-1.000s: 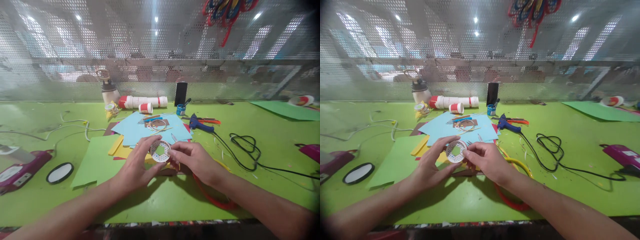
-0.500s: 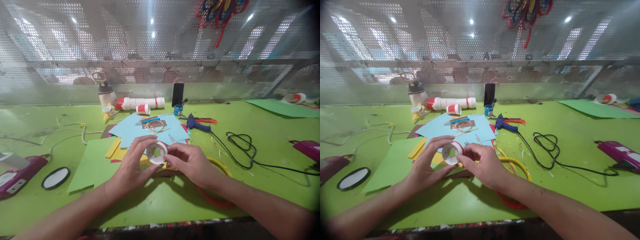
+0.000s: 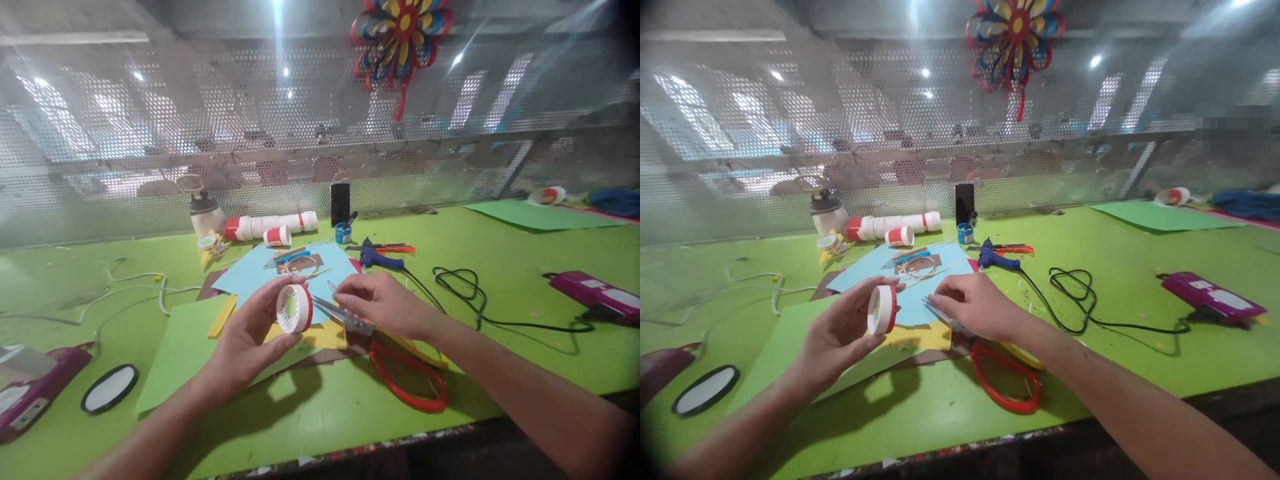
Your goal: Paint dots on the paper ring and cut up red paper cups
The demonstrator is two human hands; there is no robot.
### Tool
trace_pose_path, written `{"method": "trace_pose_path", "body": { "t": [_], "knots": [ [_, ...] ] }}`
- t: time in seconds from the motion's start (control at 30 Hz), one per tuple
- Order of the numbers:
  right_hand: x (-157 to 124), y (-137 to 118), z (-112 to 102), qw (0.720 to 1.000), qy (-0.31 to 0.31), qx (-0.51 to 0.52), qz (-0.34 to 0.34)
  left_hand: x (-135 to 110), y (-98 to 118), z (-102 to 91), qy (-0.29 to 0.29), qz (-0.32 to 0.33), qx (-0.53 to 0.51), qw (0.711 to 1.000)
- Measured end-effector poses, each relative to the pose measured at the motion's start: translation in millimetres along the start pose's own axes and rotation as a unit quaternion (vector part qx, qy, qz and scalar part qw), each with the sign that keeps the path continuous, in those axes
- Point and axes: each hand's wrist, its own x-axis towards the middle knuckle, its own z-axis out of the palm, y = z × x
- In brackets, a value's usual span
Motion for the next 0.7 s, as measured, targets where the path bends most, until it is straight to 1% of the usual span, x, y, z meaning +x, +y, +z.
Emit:
{"method": "trace_pose_path", "body": {
  "t": [0.1,0.2,0.3,0.37,0.47,0.6,0.7],
  "knots": [
    [-2.4,1.5,-11.9,0.992,-0.067,-0.111,0.005,2.6,3.7,-1.9,0.008,0.002,-0.013,1.0],
    [-16.5,7.6,-25.5,0.972,-0.087,-0.218,0.017,3.8,8.0,-3.6,0.011,0.01,-0.021,1.0],
    [-38.5,17.5,-32.9,0.95,-0.119,-0.286,0.042,4.1,8.8,-4.5,0.017,0.011,-0.037,0.999],
    [-52.1,22.9,-31.5,0.938,-0.144,-0.309,0.067,3.7,6.4,-4.6,0.022,0.005,-0.037,0.999],
    [-64.6,26.8,-22.6,0.926,-0.165,-0.325,0.093,3.1,0.5,-4.2,0.034,0.001,-0.033,0.999],
    [-67.6,29.3,-8.9,0.922,-0.172,-0.331,0.101,4.5,-3.8,-4.6,0.036,-0.004,-0.043,0.998],
    [-66.2,33.7,-2.8,0.925,-0.159,-0.325,0.114,6.1,-2.9,-6.7,0.033,0.015,-0.019,0.999]
  ]
}}
